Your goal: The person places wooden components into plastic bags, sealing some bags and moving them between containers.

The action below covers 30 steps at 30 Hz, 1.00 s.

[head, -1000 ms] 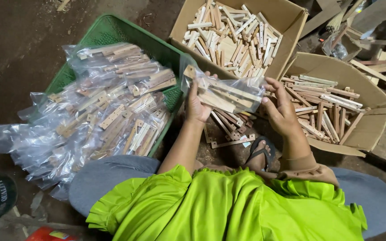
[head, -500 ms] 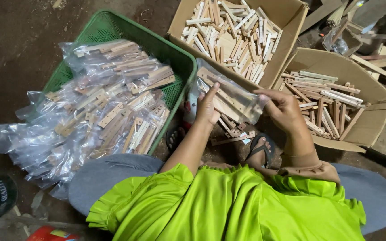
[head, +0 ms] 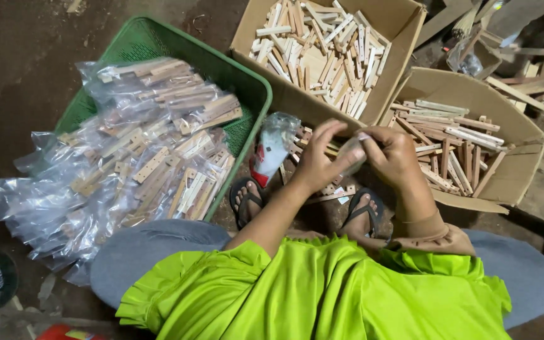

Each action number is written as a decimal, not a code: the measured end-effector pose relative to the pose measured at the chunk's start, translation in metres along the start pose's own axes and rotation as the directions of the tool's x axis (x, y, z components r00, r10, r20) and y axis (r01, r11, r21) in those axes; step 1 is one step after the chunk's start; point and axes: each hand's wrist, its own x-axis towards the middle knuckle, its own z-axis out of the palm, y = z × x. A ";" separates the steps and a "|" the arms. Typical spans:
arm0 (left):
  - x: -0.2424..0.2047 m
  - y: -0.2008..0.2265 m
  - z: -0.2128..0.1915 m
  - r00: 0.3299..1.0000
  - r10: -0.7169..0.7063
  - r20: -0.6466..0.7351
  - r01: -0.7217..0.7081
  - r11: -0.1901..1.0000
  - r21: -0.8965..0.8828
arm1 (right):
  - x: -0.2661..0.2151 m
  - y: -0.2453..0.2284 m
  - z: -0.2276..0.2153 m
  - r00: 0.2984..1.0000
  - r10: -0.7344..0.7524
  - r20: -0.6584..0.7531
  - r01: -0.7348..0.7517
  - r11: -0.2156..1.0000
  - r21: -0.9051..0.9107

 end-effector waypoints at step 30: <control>-0.015 0.136 -0.119 0.867 -0.163 0.470 -0.123 0.845 0.521 | 0.028 -0.067 0.019 0.737 -0.321 0.595 0.351 0.934 0.069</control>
